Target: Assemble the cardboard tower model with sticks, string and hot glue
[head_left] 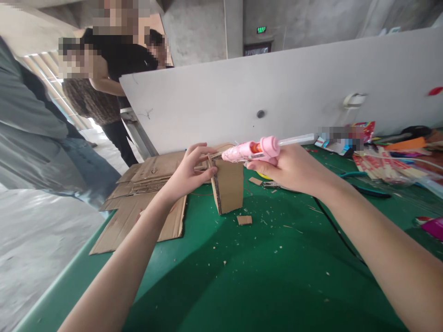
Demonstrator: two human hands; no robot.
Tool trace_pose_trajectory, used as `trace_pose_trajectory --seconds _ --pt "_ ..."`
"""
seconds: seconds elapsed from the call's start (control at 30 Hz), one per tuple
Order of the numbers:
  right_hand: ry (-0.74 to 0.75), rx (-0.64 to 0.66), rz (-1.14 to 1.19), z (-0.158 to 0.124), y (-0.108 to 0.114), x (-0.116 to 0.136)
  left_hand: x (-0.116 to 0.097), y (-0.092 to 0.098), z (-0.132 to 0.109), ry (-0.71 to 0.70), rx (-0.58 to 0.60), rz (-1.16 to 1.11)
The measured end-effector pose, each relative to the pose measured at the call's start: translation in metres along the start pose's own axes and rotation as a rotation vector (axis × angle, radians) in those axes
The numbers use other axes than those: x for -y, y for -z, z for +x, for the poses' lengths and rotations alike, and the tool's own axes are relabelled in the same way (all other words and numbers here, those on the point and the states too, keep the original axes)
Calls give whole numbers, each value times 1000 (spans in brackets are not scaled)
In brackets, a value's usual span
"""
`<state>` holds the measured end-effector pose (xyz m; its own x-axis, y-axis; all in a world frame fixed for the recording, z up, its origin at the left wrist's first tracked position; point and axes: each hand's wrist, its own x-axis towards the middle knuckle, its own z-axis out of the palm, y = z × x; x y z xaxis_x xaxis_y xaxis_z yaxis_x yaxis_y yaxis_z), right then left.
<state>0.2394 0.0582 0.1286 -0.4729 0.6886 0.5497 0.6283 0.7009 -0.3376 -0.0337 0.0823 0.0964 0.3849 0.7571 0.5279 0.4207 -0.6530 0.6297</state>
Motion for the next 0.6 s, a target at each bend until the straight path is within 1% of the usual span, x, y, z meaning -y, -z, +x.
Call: trace_pose_trajectory --seconds 0.2,0.4,0.5,0.6 --pt "-33 9 -33 -1 10 0 1 1 0 12 -6 -8" --pt "-95 -25 -109 -3 18 0 0 2 -1 41 -5 -17" --pt "-134 -32 -72 -3 24 -1 2 2 -2 34 -10 -7" --pt "-226 -44 22 -5 36 -10 4 2 -3 35 -8 -10"
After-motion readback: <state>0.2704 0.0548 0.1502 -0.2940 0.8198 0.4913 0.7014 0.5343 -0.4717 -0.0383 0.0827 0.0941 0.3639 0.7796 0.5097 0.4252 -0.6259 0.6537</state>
